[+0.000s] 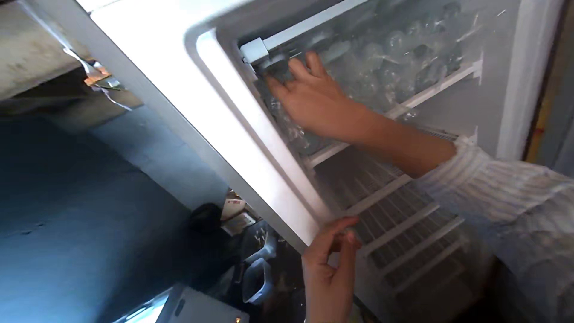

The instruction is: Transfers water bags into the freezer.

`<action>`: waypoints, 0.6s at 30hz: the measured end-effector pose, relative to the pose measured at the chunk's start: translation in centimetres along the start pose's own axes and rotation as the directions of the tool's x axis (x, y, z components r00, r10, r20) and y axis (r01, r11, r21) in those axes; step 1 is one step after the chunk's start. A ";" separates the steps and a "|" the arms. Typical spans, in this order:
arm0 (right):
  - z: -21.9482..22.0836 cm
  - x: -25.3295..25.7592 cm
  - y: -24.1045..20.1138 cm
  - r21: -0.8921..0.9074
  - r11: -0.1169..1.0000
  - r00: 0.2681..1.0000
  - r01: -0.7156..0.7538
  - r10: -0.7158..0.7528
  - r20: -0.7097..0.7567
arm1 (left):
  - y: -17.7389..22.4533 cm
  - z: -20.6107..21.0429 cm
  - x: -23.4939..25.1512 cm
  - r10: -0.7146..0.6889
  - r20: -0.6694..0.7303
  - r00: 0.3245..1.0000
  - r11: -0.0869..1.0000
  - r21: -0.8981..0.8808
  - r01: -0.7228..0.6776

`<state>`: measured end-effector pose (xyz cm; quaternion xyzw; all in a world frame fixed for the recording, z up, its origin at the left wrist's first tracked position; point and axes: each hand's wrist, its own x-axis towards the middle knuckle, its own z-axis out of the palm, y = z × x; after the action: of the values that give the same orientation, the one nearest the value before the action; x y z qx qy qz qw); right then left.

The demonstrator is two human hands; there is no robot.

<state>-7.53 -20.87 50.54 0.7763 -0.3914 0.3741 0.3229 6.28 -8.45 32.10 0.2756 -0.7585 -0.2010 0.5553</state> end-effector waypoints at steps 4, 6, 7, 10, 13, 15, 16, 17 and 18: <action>0.5 1.9 1.1 -0.013 0.998 0.987 0.055 -0.053 0.153 | 0.0 0.6 -0.8 -0.027 0.063 0.998 0.999 -0.022 0.028; -0.6 1.8 1.5 0.081 0.997 0.980 0.019 -0.035 0.196 | 0.5 0.7 -1.4 -0.056 0.107 0.993 0.998 -0.015 0.058; -1.2 1.4 1.9 0.145 0.989 0.986 0.016 -0.040 0.164 | 0.6 0.6 -1.6 -0.066 0.130 0.989 0.998 -0.010 0.068; -2.6 0.4 4.1 0.346 0.936 0.996 0.069 -0.082 0.022 | 0.5 0.4 -2.3 -0.100 0.165 0.981 0.995 0.018 0.099; -3.1 0.3 5.7 0.398 0.909 0.985 0.122 -0.159 0.063 | 0.3 0.3 -2.6 -0.121 0.157 0.980 0.991 0.071 0.111; -2.9 0.5 4.9 0.314 0.937 0.973 0.151 -0.197 0.117 | 0.2 0.6 -2.7 -0.127 0.150 0.981 0.990 0.083 0.115; -2.5 0.6 4.4 0.258 0.948 0.970 0.185 -0.218 0.105 | 0.2 0.8 -2.8 -0.130 0.146 0.981 0.989 0.089 0.118; -2.1 0.7 4.0 0.222 0.950 0.967 0.218 -0.241 0.080 | 0.2 0.9 -3.0 -0.134 0.143 0.981 0.988 0.095 0.121; -1.8 0.8 3.8 0.205 0.948 0.965 0.244 -0.259 0.051 | 0.3 1.1 -3.1 -0.136 0.143 0.980 0.988 0.099 0.122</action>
<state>-10.99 -21.58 52.91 0.8618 -0.2626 0.3366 0.2741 5.92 -6.25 29.70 0.3331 -0.7867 -0.2224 0.4697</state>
